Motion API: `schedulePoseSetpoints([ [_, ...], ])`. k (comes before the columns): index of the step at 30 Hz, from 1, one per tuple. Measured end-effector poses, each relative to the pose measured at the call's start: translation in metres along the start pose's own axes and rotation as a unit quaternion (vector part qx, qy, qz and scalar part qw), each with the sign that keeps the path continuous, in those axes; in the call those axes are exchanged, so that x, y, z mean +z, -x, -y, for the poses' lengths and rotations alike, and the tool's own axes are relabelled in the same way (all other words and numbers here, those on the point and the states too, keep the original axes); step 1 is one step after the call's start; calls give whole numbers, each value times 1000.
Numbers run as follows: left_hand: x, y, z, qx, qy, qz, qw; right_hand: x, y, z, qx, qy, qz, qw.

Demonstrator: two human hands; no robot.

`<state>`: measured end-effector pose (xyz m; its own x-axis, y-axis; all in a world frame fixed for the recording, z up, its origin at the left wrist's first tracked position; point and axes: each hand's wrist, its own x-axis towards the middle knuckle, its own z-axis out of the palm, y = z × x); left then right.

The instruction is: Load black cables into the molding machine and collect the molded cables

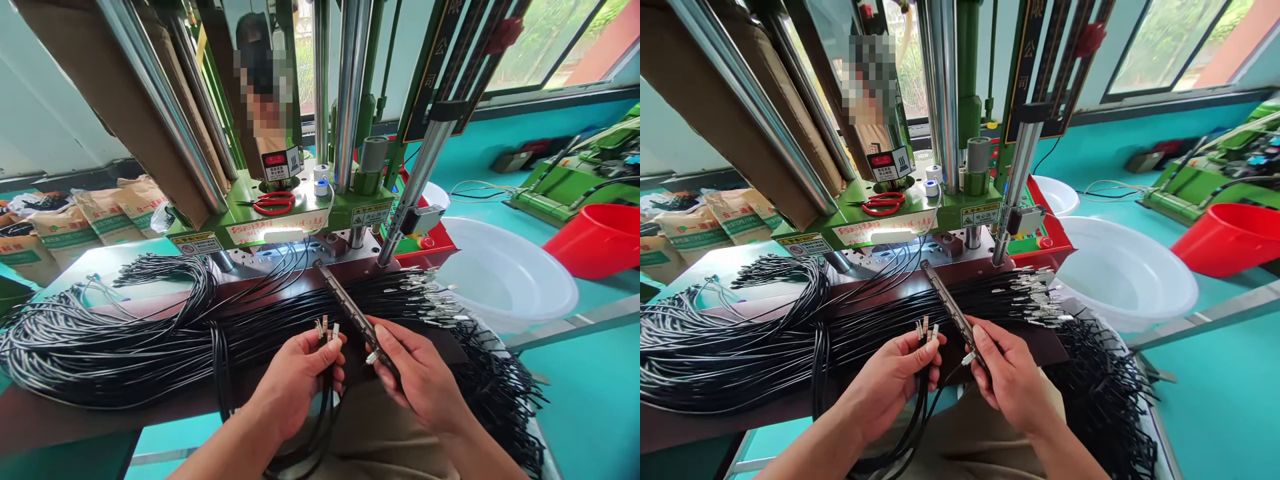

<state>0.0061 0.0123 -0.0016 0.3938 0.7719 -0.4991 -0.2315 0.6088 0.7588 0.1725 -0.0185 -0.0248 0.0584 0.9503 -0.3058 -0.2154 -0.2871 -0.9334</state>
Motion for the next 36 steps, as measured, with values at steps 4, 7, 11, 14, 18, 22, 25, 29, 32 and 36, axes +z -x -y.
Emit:
schedulePoseSetpoints([
  [4,10,-2,5,25,-88,-20,996,-3,-2,-3,-9,35,44,998],
  [7,13,-3,8,27,-118,-29,992,-4,-2,-2,-16,52,55,997],
  [11,12,-3,9,16,-128,-37,991,-3,-2,1,-17,65,64,996],
  [14,10,-3,9,18,-127,-36,991,-2,-2,3,-21,71,66,995],
  [18,10,-5,9,20,-116,-31,993,-1,-3,3,-33,95,74,992],
  [22,10,-7,9,30,-103,-17,994,0,-2,1,-71,113,69,989],
  [25,9,-6,8,29,-96,-13,995,1,-1,2,-66,112,72,989],
  [29,3,1,3,21,-72,4,997,1,1,5,-9,69,56,996],
  [32,0,6,-2,18,-54,0,998,-1,4,5,10,35,21,999],
  [36,3,9,-5,20,-59,-29,998,-3,4,2,11,31,26,999],
])
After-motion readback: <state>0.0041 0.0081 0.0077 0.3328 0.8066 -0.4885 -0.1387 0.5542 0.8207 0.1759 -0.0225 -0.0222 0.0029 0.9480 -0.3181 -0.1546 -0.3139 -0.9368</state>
